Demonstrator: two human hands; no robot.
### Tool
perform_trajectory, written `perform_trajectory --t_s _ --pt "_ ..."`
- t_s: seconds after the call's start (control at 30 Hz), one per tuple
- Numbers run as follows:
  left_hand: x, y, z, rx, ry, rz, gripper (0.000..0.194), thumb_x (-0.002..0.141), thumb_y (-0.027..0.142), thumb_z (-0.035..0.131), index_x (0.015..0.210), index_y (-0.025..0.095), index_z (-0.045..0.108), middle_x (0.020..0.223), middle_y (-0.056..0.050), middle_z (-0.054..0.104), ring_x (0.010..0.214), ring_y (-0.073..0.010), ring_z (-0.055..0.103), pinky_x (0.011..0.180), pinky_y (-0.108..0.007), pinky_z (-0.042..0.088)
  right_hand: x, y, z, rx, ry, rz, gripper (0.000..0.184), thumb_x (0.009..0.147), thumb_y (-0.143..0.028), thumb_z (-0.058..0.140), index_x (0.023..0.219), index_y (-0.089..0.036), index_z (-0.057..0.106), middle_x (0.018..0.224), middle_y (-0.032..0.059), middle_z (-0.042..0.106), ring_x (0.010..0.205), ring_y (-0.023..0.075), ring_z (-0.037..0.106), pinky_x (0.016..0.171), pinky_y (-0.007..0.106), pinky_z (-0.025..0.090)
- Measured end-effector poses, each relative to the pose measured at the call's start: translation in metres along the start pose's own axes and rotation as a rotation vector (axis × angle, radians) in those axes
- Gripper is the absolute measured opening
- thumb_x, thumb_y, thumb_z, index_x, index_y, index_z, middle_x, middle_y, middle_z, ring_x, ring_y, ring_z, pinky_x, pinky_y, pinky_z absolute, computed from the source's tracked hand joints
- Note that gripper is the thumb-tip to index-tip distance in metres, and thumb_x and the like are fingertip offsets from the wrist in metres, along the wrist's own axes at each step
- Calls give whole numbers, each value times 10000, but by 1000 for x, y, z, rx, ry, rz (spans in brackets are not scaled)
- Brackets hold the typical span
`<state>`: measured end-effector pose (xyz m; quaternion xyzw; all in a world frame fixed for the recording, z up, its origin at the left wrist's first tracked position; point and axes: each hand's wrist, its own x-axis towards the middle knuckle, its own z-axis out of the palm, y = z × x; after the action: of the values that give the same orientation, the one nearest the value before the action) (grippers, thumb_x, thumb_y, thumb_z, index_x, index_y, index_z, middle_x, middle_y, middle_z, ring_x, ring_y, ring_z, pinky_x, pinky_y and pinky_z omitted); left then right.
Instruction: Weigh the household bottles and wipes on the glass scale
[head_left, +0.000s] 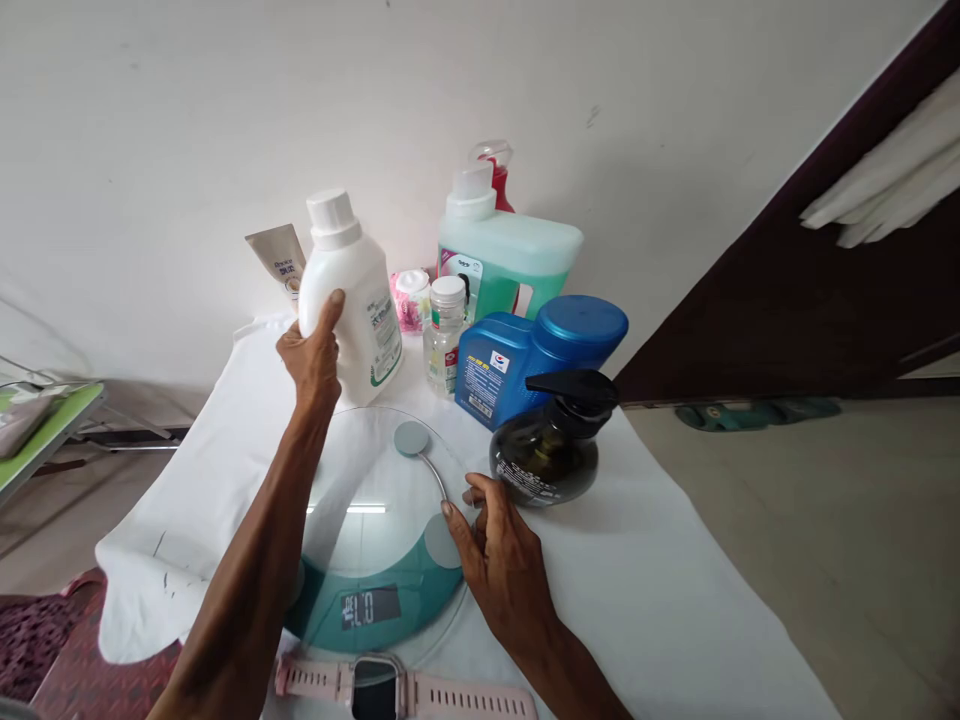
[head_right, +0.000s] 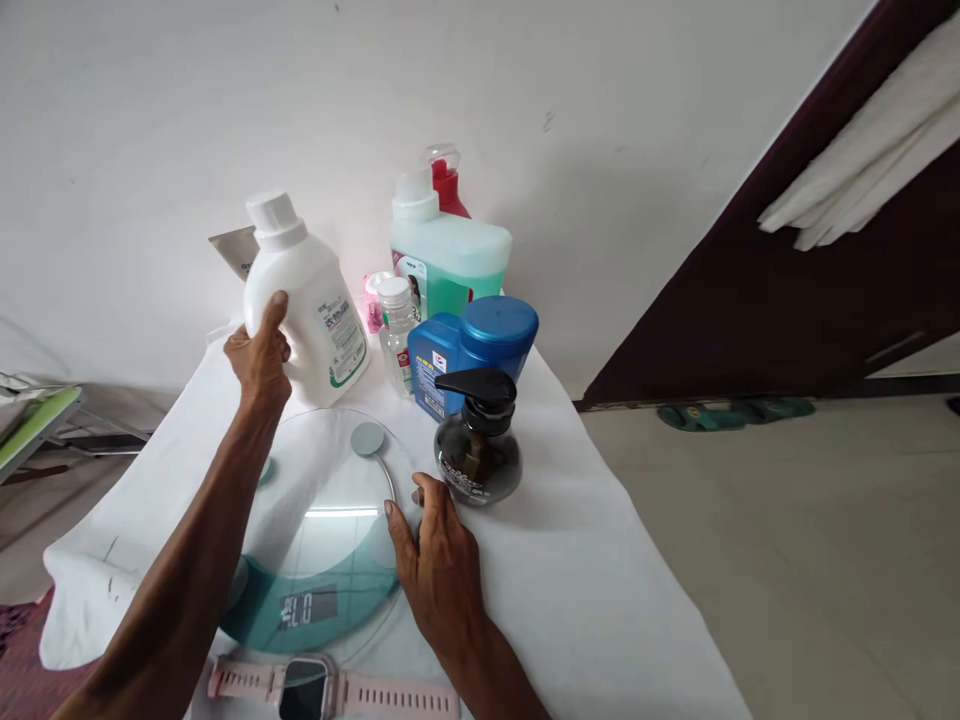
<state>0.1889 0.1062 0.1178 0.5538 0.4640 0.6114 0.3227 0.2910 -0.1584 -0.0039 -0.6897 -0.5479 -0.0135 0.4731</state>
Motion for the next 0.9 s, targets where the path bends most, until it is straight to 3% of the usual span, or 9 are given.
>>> perform_trajectory --t_s 0.17,0.33,0.43,0.5,0.67,0.9 --pt "9 24 -26 0 26 69 575 942 747 599 723 290 328 637 4 470 795 -248 687 644 -458 509 0 1 1 14 -26 12 356 1111 -483 520 1237 -163 608 1013 109 767 756 209 742 702 338 609" --pt "-3 70 -59 -151 97 216 735 870 882 661 684 271 299 614 26 306 615 -170 518 532 -341 382 0 4 6 95 -57 81 507 1083 -628 493 1238 -165 627 991 111 749 781 232 713 775 392 607" --pt "-25 93 -85 -204 71 269 737 914 731 770 647 237 293 622 42 215 531 -92 283 493 -304 236 -1 5 8 123 -67 111 555 1062 -687 477 1221 -177 628 957 104 728 864 262 714 820 416 593" --pt "-44 101 -102 -224 29 256 685 975 612 771 660 224 303 633 50 215 526 -67 218 490 -290 197 -2 6 10 127 -64 124 573 1048 -718 466 1192 -188 628 947 99 716 875 269 704 824 423 579" --pt "-93 97 -131 -307 -25 65 594 921 556 821 713 232 369 608 80 237 479 -43 198 443 -272 144 -1 7 11 138 -57 123 567 1018 -732 472 1135 -196 616 927 85 690 789 248 646 820 433 558" --pt "-132 77 -143 -327 -148 -4 650 802 504 934 647 232 363 567 96 222 479 -37 194 443 -277 113 1 6 10 172 -75 141 494 1002 -674 505 1121 -204 597 943 82 691 727 216 592 819 429 543"
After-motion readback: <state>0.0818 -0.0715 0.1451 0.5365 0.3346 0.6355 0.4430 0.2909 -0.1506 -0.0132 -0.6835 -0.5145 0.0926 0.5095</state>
